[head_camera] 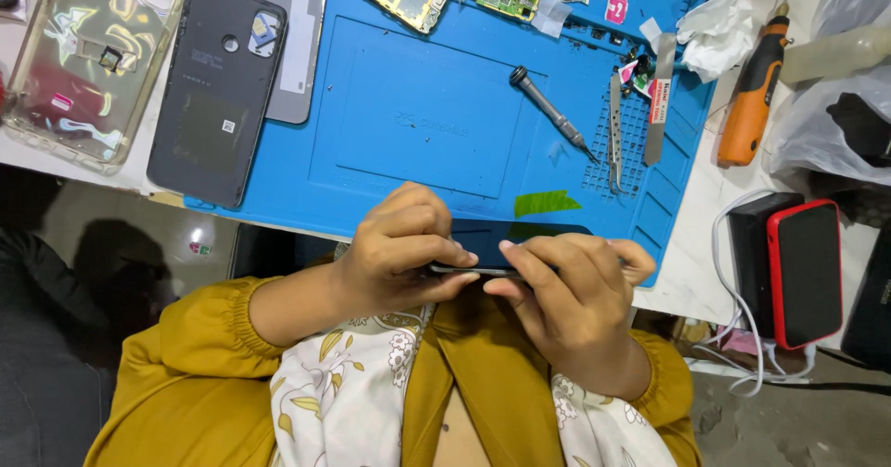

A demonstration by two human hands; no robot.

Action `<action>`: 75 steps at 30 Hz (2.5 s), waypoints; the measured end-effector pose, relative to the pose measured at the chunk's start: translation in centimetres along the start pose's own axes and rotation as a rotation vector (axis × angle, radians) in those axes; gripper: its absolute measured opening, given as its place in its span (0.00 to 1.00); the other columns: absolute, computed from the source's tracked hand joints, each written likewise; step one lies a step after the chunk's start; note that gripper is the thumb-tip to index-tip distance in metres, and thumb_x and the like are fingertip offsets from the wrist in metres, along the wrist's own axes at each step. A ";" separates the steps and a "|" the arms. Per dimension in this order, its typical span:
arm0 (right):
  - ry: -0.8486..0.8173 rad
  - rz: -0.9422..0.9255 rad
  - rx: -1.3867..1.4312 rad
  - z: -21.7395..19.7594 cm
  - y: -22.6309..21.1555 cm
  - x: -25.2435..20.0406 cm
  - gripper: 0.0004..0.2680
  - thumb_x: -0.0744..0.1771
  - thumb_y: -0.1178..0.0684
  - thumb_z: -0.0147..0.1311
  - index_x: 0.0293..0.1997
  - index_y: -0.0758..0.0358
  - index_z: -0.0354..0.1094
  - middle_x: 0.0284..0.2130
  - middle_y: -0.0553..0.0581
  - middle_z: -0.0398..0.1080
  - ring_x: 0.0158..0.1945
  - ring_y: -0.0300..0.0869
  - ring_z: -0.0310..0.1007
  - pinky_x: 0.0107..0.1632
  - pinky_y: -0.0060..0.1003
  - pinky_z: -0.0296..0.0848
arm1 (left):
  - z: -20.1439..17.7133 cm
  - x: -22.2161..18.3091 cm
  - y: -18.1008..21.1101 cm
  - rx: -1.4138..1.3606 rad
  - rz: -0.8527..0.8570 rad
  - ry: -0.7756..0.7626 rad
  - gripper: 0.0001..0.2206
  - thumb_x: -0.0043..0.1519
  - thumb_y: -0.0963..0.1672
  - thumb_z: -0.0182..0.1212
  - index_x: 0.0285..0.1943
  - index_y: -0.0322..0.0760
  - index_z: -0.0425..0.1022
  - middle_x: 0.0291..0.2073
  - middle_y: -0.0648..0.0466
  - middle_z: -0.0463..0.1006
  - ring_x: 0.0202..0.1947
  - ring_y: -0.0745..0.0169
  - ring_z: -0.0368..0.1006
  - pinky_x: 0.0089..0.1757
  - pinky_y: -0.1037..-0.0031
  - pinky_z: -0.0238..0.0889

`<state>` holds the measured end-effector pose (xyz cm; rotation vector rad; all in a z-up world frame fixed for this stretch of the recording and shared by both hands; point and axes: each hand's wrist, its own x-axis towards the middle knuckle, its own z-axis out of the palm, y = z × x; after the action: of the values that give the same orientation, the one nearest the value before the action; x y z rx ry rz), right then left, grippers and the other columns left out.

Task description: Repairing a mobile phone by aligning and assembling the screen and internal components

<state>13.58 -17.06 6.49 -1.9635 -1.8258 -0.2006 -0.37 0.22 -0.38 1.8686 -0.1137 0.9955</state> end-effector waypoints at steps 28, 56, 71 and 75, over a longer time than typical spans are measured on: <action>0.087 0.059 0.065 0.4 -0.1 0.6 0.04 0.67 0.60 0.56 0.32 0.59 0.74 0.32 0.51 0.74 0.35 0.46 0.72 0.53 0.46 0.50 | 1.8 1.7 0.9 0.081 0.079 -0.031 0.05 0.65 0.40 0.61 0.38 0.29 0.74 0.32 0.49 0.75 0.33 0.49 0.71 0.37 0.63 0.63; 0.123 0.113 0.294 0.2 2.4 -2.1 0.03 0.66 0.58 0.62 0.35 0.65 0.75 0.33 0.56 0.74 0.35 0.49 0.69 0.41 0.42 0.67 | 2.8 1.9 1.4 0.359 0.098 -0.134 0.08 0.67 0.46 0.63 0.38 0.39 0.79 0.33 0.62 0.77 0.33 0.57 0.72 0.42 0.61 0.48; 0.062 0.151 0.359 -1.1 4.3 -3.1 0.05 0.65 0.51 0.64 0.40 0.58 0.75 0.35 0.52 0.72 0.37 0.45 0.71 0.49 0.42 0.54 | 2.7 2.6 2.0 0.328 0.069 -0.147 0.07 0.64 0.44 0.67 0.35 0.40 0.77 0.30 0.60 0.75 0.32 0.58 0.71 0.41 0.62 0.47; 0.106 0.137 0.359 -0.9 4.5 -3.6 0.03 0.65 0.56 0.65 0.38 0.60 0.76 0.35 0.52 0.72 0.37 0.46 0.70 0.48 0.41 0.56 | 2.1 3.0 3.2 0.631 0.136 -0.175 0.09 0.67 0.49 0.62 0.38 0.46 0.79 0.31 0.63 0.75 0.35 0.60 0.72 0.43 0.61 0.45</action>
<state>17.74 -20.76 4.86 -1.7782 -1.5306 0.0627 1.37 -2.05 3.54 2.5536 -0.0301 1.0330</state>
